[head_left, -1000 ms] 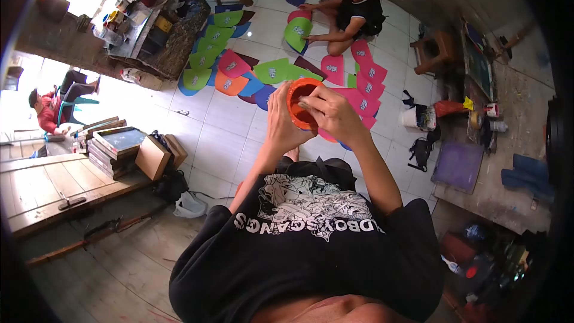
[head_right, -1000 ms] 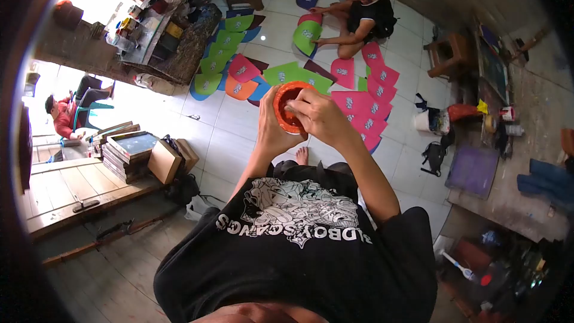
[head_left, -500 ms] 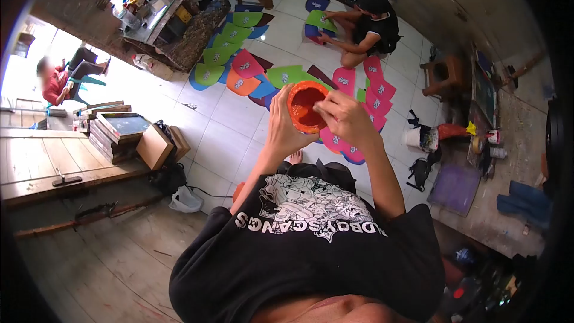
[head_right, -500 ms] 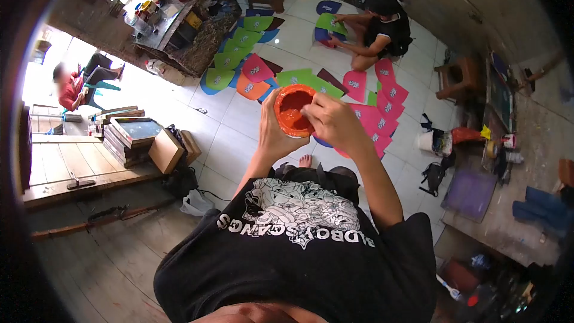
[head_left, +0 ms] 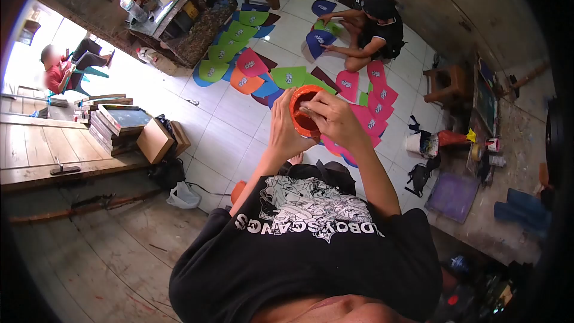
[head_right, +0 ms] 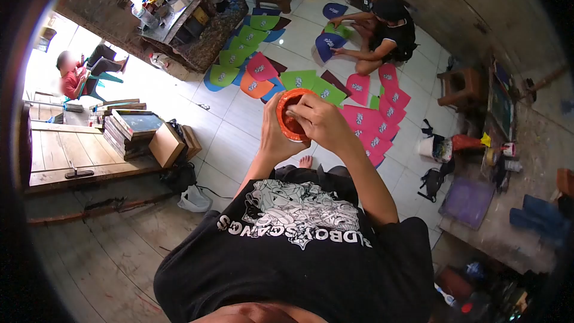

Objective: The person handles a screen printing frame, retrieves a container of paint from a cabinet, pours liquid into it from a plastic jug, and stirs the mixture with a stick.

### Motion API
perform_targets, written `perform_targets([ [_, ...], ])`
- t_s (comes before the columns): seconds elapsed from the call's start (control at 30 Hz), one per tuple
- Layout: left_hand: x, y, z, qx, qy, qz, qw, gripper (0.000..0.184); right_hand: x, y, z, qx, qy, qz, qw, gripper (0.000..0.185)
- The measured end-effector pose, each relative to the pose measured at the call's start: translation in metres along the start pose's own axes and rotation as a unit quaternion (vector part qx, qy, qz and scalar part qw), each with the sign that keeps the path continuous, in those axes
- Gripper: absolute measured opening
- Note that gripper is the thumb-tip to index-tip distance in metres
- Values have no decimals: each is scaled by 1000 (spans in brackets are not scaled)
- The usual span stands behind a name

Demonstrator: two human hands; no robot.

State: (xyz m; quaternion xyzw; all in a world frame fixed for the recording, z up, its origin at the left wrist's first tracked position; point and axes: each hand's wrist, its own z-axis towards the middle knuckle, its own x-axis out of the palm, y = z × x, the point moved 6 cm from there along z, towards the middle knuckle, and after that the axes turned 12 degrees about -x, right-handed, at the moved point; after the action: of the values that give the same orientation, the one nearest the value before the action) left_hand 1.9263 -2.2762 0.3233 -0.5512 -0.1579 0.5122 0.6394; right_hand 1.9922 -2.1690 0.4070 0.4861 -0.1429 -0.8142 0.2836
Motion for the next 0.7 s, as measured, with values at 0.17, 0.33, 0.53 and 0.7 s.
perform_targets([
  [0.17, -4, -7, 1, -28, 0, -9, 1000, 113, -16, -1, -2, 11, 28, -89, 996, 15],
  [0.33, -6, -13, -2, -8, -12, 0, 1000, 110, 0, 3, 1, -17, -2, 12, 1000, 13],
  [0.53, -3, -11, -1, -31, -18, -3, 999, 110, -16, -6, -10, 8, 55, -77, 995, 15],
  [0.7, -7, -11, -1, -18, -21, 11, 1000, 110, -4, 2, -1, -11, -4, -11, 1000, 15],
])
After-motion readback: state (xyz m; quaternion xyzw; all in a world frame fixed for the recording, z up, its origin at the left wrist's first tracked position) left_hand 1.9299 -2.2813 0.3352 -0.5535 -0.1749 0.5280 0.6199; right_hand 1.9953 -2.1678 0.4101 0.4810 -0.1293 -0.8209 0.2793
